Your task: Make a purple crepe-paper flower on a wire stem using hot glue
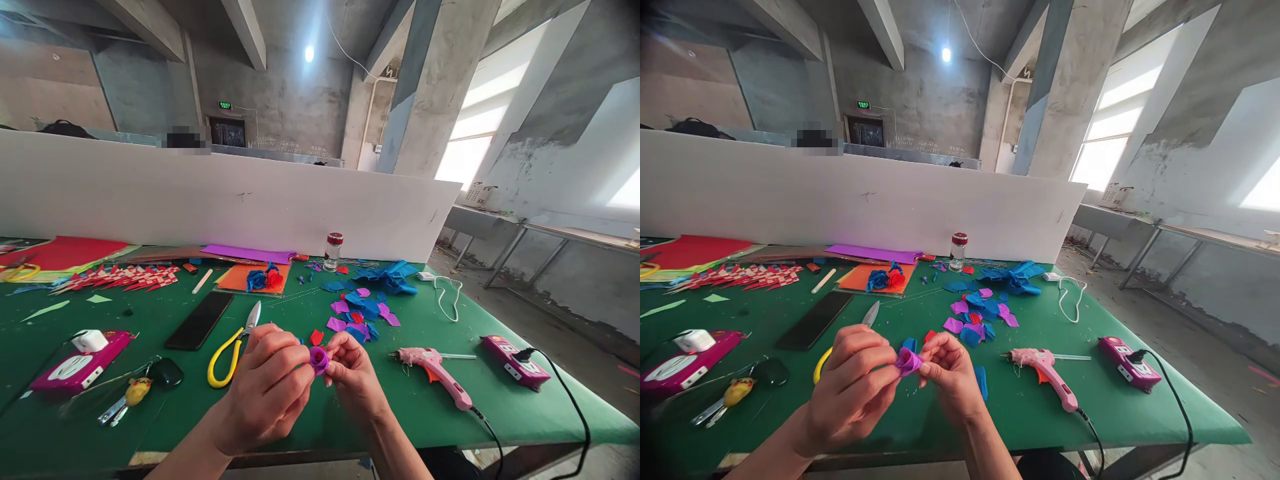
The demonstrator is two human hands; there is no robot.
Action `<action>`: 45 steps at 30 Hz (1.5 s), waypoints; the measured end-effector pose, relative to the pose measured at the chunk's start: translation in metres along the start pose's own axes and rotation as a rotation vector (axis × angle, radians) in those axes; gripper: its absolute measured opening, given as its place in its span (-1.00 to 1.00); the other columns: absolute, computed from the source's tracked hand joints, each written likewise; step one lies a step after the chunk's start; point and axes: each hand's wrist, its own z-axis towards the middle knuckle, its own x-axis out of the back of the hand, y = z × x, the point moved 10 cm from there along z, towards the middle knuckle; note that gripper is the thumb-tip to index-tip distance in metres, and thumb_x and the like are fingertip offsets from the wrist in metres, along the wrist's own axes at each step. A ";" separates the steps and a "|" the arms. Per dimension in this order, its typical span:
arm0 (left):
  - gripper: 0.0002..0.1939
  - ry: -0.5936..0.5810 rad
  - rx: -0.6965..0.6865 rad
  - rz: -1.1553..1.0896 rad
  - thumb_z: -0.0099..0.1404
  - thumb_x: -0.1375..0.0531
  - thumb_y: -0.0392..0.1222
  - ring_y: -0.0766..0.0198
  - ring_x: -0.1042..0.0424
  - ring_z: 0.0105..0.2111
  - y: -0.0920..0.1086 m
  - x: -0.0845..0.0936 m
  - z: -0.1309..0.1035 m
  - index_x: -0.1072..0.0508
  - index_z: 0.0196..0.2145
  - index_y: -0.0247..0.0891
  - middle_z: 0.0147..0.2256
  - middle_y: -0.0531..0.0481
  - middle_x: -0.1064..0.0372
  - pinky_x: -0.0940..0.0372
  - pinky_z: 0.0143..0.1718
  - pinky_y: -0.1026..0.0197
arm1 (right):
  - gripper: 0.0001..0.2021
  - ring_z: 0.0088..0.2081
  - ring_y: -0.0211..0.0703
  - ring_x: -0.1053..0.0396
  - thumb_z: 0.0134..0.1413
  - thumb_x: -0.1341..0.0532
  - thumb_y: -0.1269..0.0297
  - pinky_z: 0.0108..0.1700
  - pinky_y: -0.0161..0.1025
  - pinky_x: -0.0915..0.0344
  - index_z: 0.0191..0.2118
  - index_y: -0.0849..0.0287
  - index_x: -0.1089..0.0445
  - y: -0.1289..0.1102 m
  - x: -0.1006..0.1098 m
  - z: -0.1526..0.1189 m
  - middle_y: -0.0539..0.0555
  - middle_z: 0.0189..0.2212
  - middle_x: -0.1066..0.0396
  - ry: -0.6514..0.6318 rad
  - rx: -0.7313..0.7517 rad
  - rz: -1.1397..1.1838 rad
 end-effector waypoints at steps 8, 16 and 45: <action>-0.76 0.005 -0.048 0.044 0.09 -0.18 -0.48 0.14 -0.36 -0.25 0.003 0.000 0.000 -0.45 -0.30 -0.23 -0.34 -0.07 -0.48 -0.27 -0.18 -0.02 | -0.78 -0.56 -0.39 -0.27 -0.19 -0.46 0.38 -0.56 -0.47 -0.27 -0.38 0.18 -0.43 -0.001 0.001 0.000 -0.07 -0.54 -0.40 0.003 0.005 -0.007; -0.67 0.074 0.010 -0.026 0.06 -0.21 -0.46 0.12 -0.36 -0.25 -0.003 0.010 -0.002 -0.42 -0.19 -0.23 -0.31 -0.09 -0.46 -0.30 -0.18 -0.04 | -0.69 -0.61 -0.44 -0.19 -0.29 -0.51 0.29 -0.60 -0.53 -0.18 -0.41 0.16 -0.41 0.006 -0.001 -0.001 -0.10 -0.58 -0.35 0.021 -0.038 0.107; -0.79 0.001 0.222 -0.152 0.21 -0.14 -0.38 0.14 -0.37 -0.28 -0.024 -0.010 -0.005 -0.44 -0.19 -0.25 -0.31 -0.12 -0.46 -0.29 -0.18 0.01 | -0.64 -0.62 -0.47 -0.18 -0.36 -0.53 0.31 -0.61 -0.58 -0.16 -0.37 0.18 -0.42 0.040 -0.009 -0.012 -0.11 -0.60 -0.30 0.077 -0.223 0.310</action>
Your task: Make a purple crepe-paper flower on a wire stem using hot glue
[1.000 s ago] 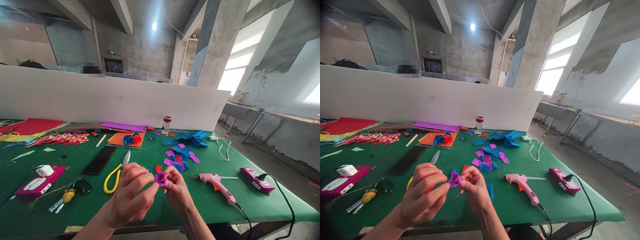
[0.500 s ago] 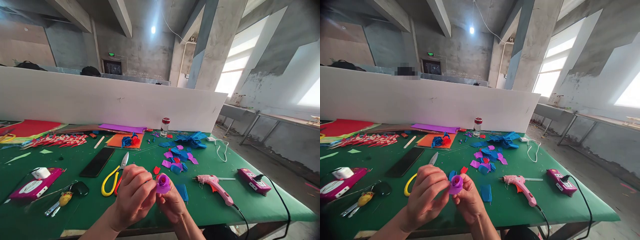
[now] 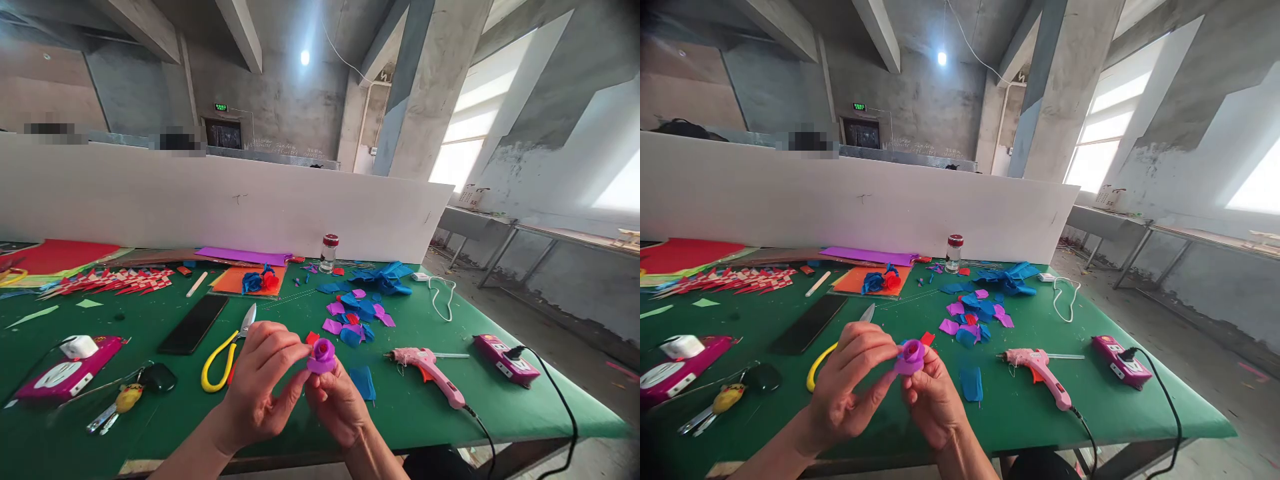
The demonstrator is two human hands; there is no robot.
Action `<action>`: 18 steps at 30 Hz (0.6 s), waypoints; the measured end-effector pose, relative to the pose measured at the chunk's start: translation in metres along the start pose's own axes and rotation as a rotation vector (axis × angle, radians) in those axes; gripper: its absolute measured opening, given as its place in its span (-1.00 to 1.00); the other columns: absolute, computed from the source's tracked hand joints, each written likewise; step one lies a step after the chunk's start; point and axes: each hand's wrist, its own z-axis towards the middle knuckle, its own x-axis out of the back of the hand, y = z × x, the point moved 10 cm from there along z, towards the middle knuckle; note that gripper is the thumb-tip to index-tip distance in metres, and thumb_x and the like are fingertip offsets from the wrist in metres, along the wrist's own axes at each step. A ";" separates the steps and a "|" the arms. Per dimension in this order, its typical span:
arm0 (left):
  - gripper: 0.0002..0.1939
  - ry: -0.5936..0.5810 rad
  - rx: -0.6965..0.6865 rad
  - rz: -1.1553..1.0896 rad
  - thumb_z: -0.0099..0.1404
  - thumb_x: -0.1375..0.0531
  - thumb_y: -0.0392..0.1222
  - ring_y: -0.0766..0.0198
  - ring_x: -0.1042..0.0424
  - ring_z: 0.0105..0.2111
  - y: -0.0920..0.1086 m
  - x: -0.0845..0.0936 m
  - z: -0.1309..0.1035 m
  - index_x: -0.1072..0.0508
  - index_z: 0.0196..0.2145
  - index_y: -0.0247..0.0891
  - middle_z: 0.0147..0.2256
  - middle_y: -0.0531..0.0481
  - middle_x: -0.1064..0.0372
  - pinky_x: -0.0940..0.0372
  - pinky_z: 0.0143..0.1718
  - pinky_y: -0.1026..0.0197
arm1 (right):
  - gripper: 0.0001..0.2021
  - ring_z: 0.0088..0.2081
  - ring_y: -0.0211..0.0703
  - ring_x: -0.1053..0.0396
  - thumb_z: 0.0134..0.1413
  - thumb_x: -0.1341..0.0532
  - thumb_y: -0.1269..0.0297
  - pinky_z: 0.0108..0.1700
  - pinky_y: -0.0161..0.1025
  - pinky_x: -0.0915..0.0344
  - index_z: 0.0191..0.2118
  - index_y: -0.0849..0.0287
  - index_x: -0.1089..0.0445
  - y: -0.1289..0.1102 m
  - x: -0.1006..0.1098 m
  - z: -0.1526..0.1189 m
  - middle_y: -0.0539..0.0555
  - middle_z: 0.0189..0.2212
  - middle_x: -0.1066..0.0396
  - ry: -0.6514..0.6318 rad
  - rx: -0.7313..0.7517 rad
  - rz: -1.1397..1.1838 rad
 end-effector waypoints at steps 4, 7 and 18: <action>-0.91 0.051 0.332 -0.173 0.27 -0.13 -0.34 0.21 -0.37 -0.31 -0.034 -0.008 -0.008 -0.43 -0.32 -0.24 -0.37 -0.06 -0.40 -0.32 -0.27 0.16 | -0.67 -0.52 -0.40 -0.34 -0.26 -0.49 0.31 -0.43 -0.47 -0.37 -0.31 0.13 -0.42 -0.003 0.010 0.005 -0.09 -0.49 -0.40 0.106 0.013 0.055; -0.88 -0.024 0.685 -0.427 0.28 -0.17 -0.18 0.27 -0.38 -0.40 -0.061 -0.041 -0.028 -0.44 -0.40 -0.23 -0.41 0.00 -0.40 -0.30 -0.40 0.26 | -0.68 -0.48 -0.41 -0.38 -0.27 -0.50 0.36 -0.34 -0.46 -0.38 -0.32 0.13 -0.43 -0.007 0.015 0.007 -0.10 -0.48 -0.43 0.168 0.052 0.089; -0.72 0.217 1.414 -1.063 -0.11 -0.45 -0.16 0.37 -0.34 -0.50 -0.084 -0.100 -0.088 -0.61 -0.39 -0.30 -0.47 0.00 -0.49 -0.25 -0.45 0.33 | -0.79 -0.31 -0.21 -0.44 -0.12 -0.42 0.32 -0.23 -0.30 -0.37 -0.33 0.19 -0.43 -0.061 0.010 -0.013 0.04 -0.38 -0.50 0.369 0.513 -0.489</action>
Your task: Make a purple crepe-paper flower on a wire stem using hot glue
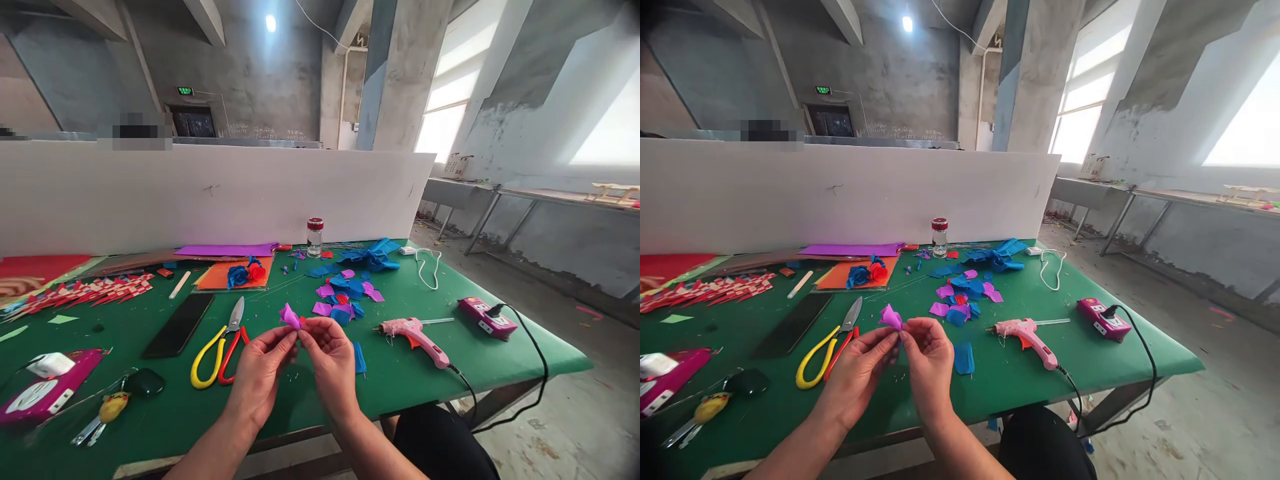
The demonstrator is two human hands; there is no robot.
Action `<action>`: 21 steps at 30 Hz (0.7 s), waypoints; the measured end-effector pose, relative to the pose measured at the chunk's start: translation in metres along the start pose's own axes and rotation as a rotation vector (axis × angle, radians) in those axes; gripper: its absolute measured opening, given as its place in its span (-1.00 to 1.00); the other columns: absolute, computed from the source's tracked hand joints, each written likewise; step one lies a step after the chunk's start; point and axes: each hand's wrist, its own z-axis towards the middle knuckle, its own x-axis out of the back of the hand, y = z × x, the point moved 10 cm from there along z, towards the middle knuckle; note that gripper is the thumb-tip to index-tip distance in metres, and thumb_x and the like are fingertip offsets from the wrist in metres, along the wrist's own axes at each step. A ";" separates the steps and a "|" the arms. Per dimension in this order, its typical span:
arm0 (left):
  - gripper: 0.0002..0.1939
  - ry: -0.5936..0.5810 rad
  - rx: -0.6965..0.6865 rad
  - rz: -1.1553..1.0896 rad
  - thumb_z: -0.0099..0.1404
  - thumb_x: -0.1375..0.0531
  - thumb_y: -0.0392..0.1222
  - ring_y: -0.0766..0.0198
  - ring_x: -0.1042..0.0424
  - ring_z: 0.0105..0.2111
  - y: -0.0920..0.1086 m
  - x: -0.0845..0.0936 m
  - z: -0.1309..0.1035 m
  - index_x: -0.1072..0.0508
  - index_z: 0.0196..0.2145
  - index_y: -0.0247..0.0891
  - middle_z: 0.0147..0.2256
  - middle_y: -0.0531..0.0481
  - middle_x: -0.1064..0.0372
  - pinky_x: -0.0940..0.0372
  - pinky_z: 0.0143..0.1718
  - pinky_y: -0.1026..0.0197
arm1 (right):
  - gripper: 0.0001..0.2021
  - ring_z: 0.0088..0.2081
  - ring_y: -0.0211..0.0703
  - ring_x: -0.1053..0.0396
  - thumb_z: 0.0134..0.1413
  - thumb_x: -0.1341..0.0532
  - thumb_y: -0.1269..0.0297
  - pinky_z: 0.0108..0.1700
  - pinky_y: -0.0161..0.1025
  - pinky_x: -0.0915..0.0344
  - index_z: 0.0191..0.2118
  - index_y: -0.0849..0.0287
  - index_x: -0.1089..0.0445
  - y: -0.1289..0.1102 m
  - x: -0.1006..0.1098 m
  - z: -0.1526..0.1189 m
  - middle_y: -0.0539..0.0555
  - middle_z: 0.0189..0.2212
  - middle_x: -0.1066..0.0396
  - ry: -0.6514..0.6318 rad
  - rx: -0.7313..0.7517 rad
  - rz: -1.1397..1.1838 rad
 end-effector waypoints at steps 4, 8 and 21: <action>-0.74 -0.019 0.053 -0.091 -0.10 -0.45 -0.19 0.37 -0.37 -0.44 -0.005 -0.001 -0.001 -0.61 -0.39 -0.30 -0.42 -0.02 -0.51 -0.27 -0.39 0.35 | -0.79 -0.28 -0.18 -0.45 -0.06 -0.37 0.33 -0.21 -0.26 -0.39 -0.27 0.17 -0.40 -0.009 -0.002 -0.001 0.04 -0.34 -0.48 -0.022 0.070 -0.082; -0.71 0.001 0.090 -0.102 -0.11 -0.46 -0.19 0.37 -0.37 -0.41 -0.010 0.001 -0.002 -0.61 -0.38 -0.32 -0.41 -0.02 -0.51 -0.27 -0.39 0.36 | -0.77 -0.27 -0.16 -0.45 -0.01 -0.33 0.34 -0.20 -0.22 -0.39 -0.19 0.16 -0.36 -0.009 -0.002 -0.002 0.06 -0.32 -0.47 -0.042 0.098 -0.168; -0.68 0.043 0.071 -0.114 -0.21 -0.50 -0.19 0.40 -0.31 -0.44 -0.014 0.007 0.004 -0.61 -0.43 -0.33 -0.45 -0.01 -0.49 -0.25 -0.39 0.37 | -0.79 -0.25 -0.17 -0.45 0.08 -0.22 0.40 -0.18 -0.21 -0.43 -0.13 0.15 -0.33 -0.015 -0.006 -0.009 0.07 -0.28 -0.44 -0.063 0.243 -0.417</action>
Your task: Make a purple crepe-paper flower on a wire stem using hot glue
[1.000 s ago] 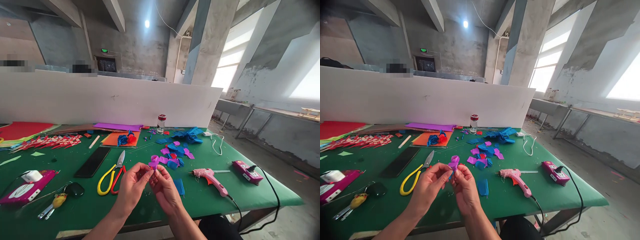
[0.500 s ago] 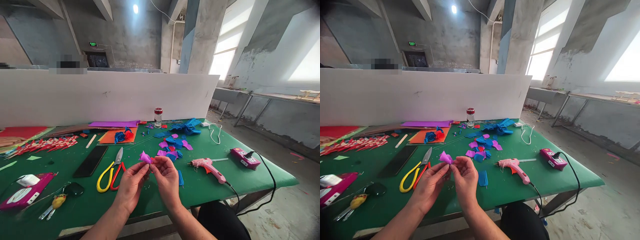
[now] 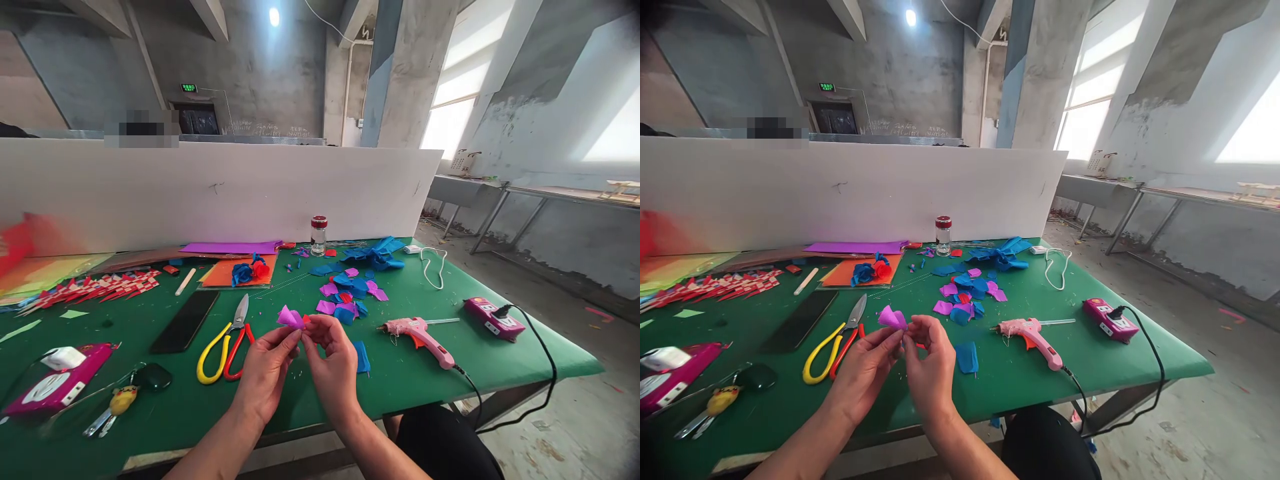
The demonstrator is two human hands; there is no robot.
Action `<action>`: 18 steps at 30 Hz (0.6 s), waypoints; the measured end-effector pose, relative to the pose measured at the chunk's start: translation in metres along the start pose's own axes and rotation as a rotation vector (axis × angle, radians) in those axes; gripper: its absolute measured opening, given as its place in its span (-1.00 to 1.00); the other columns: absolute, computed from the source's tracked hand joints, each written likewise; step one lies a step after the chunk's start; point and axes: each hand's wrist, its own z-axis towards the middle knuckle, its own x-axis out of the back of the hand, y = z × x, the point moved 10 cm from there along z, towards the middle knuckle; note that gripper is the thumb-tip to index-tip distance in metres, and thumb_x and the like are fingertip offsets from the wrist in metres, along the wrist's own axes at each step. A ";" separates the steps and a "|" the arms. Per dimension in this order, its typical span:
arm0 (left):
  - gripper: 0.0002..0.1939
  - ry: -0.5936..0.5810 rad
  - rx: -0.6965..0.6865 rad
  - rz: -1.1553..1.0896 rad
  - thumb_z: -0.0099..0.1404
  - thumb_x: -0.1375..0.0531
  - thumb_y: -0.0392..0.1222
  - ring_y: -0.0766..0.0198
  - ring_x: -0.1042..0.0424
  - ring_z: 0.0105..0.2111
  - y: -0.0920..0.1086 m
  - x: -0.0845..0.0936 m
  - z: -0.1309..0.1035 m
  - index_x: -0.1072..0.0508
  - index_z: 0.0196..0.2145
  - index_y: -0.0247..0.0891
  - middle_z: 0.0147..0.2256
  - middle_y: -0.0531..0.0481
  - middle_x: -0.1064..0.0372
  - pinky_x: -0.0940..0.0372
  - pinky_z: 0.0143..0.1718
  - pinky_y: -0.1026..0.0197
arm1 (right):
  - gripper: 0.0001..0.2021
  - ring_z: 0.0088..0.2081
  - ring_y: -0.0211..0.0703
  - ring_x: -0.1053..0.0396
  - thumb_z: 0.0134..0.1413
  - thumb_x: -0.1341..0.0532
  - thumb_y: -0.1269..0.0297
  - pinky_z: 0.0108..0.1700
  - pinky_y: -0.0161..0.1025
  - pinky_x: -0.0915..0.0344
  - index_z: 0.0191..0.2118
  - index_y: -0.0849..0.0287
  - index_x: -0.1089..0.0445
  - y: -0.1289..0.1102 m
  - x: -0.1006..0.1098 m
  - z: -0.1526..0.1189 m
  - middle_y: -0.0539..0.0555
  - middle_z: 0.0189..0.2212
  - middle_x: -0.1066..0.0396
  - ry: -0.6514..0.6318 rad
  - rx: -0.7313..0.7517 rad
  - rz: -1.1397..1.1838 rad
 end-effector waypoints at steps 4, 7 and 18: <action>-0.69 -0.028 -0.023 0.009 -0.15 -0.47 -0.16 0.37 -0.33 -0.39 0.003 -0.002 -0.001 -0.61 -0.40 -0.31 -0.43 -0.01 -0.48 -0.26 -0.36 0.36 | -0.78 -0.24 -0.18 -0.45 0.10 -0.20 0.39 -0.17 -0.20 -0.45 -0.10 0.14 -0.31 -0.008 -0.006 -0.002 0.09 -0.23 -0.42 -0.019 0.043 -0.035; -0.71 -0.018 -0.047 0.002 -0.14 -0.47 -0.16 0.39 -0.30 -0.44 0.007 0.000 0.001 -0.60 -0.41 -0.28 -0.45 0.03 -0.45 -0.25 -0.37 0.36 | -0.75 -0.19 -0.14 -0.42 0.10 -0.22 0.37 -0.12 -0.15 -0.43 -0.07 0.12 -0.31 -0.027 0.002 0.000 0.12 -0.18 -0.40 -0.040 0.103 -0.138; -0.78 -0.137 -0.006 0.191 0.00 -0.41 -0.13 0.40 -0.26 -0.47 0.011 -0.009 -0.001 -0.60 -0.40 -0.30 -0.42 -0.06 -0.48 -0.17 -0.48 0.37 | -0.66 -0.21 0.09 -0.39 0.06 -0.12 -0.05 -0.13 0.00 -0.30 -0.31 0.14 -0.41 0.008 0.239 0.044 0.18 -0.32 -0.45 0.103 -0.066 -1.110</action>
